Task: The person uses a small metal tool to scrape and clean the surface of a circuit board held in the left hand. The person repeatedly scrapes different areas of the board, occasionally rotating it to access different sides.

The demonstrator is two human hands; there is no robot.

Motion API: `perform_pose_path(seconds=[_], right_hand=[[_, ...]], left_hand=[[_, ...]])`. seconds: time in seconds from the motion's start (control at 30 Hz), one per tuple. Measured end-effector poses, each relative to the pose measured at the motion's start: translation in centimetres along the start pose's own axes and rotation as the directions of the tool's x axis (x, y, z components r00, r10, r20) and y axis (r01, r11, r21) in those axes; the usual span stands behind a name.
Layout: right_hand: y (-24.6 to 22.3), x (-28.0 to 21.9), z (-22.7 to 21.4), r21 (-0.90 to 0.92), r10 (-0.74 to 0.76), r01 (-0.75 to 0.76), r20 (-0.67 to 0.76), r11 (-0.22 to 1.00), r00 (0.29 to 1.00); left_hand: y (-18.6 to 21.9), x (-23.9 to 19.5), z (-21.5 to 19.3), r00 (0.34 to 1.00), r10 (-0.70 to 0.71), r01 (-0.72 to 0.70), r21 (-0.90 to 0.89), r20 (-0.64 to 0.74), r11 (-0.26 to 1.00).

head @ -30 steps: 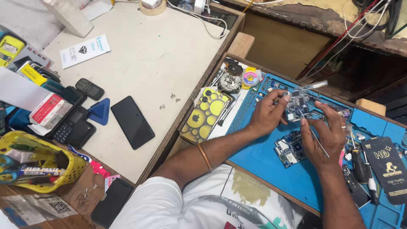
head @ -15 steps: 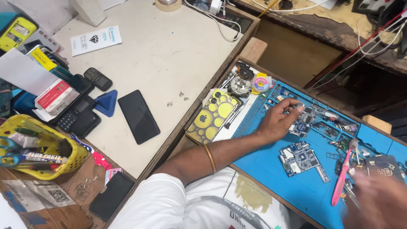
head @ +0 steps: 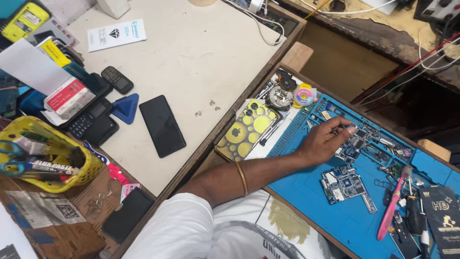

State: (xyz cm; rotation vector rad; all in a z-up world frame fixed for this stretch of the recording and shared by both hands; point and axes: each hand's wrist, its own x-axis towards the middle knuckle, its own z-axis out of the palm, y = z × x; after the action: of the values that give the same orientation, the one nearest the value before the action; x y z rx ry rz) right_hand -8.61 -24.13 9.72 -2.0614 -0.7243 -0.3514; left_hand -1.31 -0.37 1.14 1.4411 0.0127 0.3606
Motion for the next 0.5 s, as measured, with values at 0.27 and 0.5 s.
perform_pose_path(seconds=[0.27, 0.5], right_hand=[[0.5, -1.6, -0.6, 0.002, 0.025, -0.025, -0.022, 1.000, 0.999], [0.9, -1.0, 0.3, 0.016, 0.012, -0.012, 0.002, 1.000, 1.000]], left_hand=[[-1.1, 0.7, 0.2, 0.994, -0.110, 0.103, -0.211, -0.020, 0.972], [-1.5, 0.8, 0.0, 0.982, -0.186, 0.167, -0.316, -0.032, 0.934]])
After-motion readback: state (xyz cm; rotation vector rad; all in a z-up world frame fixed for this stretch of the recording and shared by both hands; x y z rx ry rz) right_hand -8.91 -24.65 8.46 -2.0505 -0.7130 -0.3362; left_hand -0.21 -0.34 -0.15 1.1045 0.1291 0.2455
